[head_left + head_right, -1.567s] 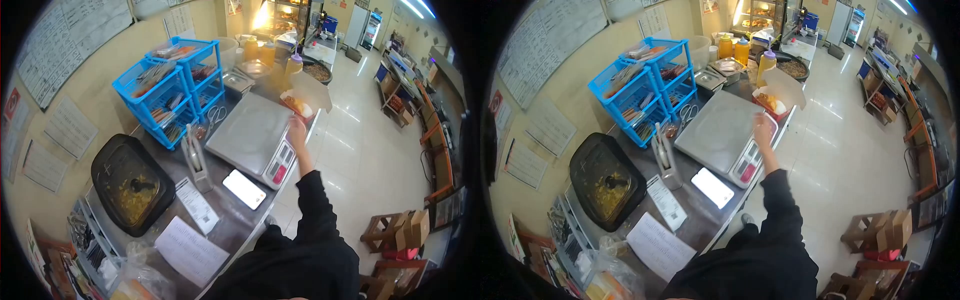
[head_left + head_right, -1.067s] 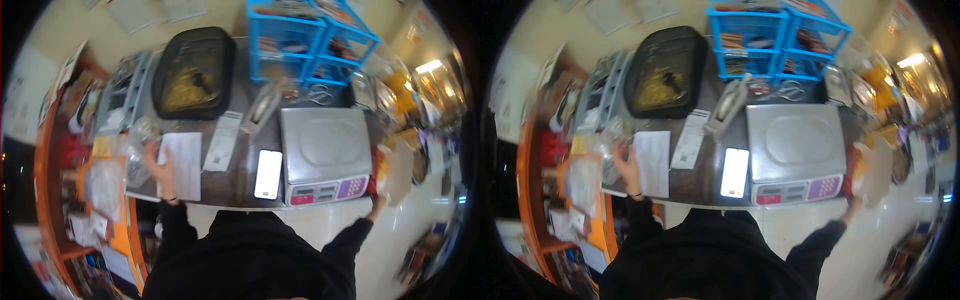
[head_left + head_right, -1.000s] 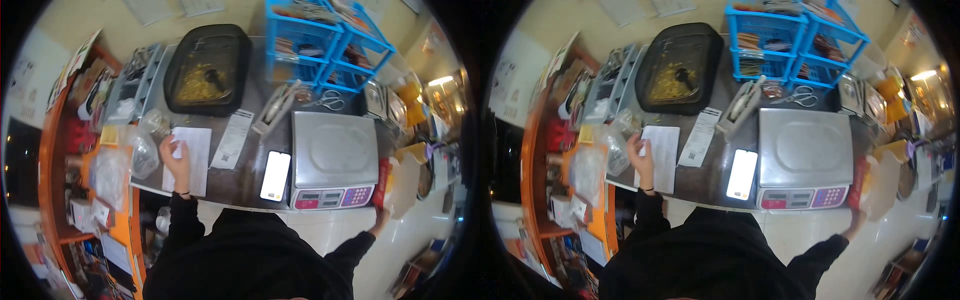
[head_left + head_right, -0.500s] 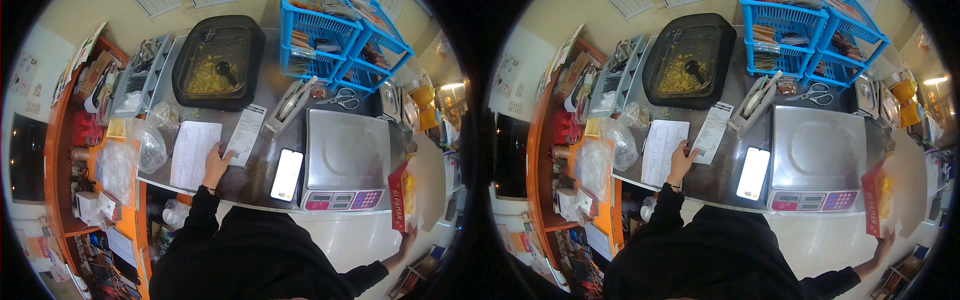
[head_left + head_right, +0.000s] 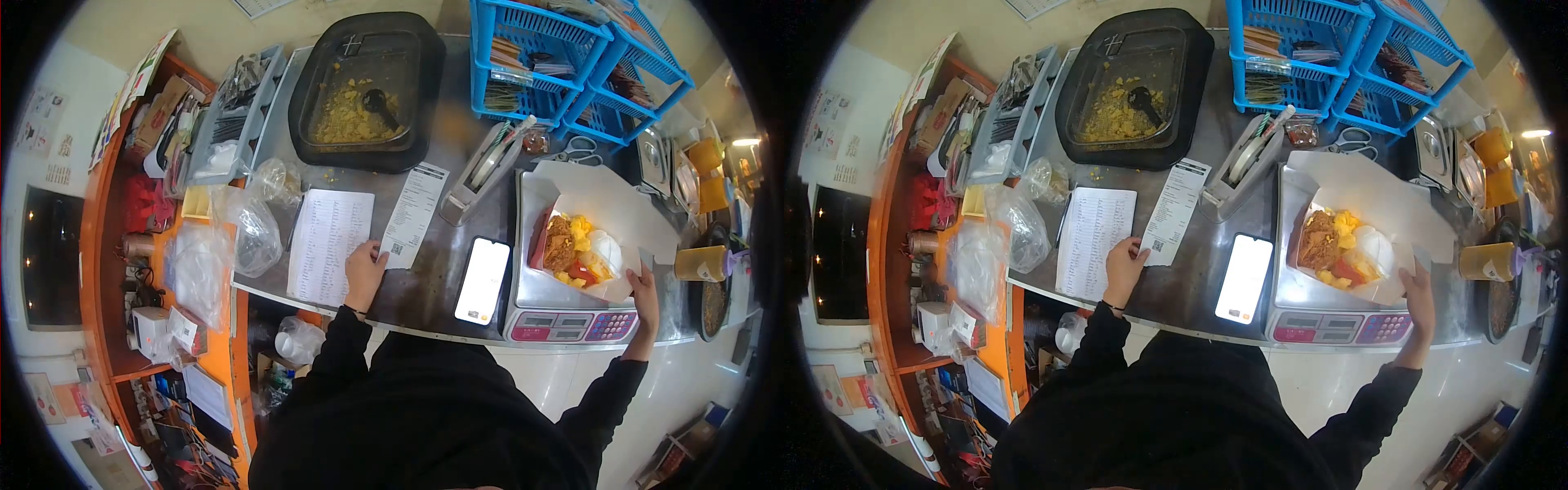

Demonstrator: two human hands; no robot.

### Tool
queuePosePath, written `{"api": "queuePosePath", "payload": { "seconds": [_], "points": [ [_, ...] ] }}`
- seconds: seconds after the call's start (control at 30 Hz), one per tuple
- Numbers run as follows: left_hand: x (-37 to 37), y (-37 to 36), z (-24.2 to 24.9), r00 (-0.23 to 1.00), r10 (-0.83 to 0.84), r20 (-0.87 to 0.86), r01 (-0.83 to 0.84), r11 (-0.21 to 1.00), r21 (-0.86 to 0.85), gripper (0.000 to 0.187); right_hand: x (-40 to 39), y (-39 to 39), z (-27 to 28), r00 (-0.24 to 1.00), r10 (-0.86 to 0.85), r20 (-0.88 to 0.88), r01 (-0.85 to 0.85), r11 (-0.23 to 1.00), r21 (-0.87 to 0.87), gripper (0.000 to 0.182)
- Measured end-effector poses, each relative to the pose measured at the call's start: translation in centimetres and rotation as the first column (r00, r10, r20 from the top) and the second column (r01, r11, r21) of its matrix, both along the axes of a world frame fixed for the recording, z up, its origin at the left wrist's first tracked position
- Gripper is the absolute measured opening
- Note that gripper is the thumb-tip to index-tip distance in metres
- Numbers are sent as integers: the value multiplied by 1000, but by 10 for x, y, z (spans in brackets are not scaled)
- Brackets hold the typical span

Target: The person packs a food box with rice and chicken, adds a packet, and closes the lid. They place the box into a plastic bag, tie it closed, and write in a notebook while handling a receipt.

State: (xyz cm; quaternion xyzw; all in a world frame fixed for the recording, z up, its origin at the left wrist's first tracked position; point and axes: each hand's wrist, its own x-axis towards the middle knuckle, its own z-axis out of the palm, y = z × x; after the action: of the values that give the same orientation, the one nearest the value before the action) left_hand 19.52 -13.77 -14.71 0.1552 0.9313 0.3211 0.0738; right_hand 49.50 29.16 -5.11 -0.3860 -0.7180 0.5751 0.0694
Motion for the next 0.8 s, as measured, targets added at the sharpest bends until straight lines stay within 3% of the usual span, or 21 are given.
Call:
{"api": "queuePosePath", "payload": {
  "seconds": [0.07,0.2,0.33,0.4,0.47,0.53,0.6,0.7,0.8],
  "points": [
    [3,3,-4,998,-18,-62,21,998,52,21,-10,-7,14,996,60,66,-64,996,64,41],
    [8,8,-6,996,-39,-85,48,993,110,21,-19,-23,26,999,-31,-30,33,996,87,39],
    [9,14,-11,988,-87,-125,90,996,14,24,1,-27,28,993,-113,-42,119,976,182,34],
    [9,15,-8,974,-99,-204,77,991,-112,29,2,-33,27,983,-154,-101,184,853,489,32],
    [14,27,20,930,-66,-363,23,992,-124,35,-6,-49,39,981,-125,-147,192,687,701,32],
    [20,49,44,923,-81,-377,99,995,27,37,-26,-68,57,994,83,-75,23,506,863,34],
    [34,68,67,907,-150,-394,214,969,124,38,-44,-82,66,997,75,37,-74,584,808,25],
    [61,112,94,861,-293,-415,411,881,232,33,-43,-76,55,975,220,38,-161,578,800,13],
    [80,142,102,823,-381,-421,521,802,293,29,-25,-66,61,963,264,51,-243,774,585,8]
  ]
}}
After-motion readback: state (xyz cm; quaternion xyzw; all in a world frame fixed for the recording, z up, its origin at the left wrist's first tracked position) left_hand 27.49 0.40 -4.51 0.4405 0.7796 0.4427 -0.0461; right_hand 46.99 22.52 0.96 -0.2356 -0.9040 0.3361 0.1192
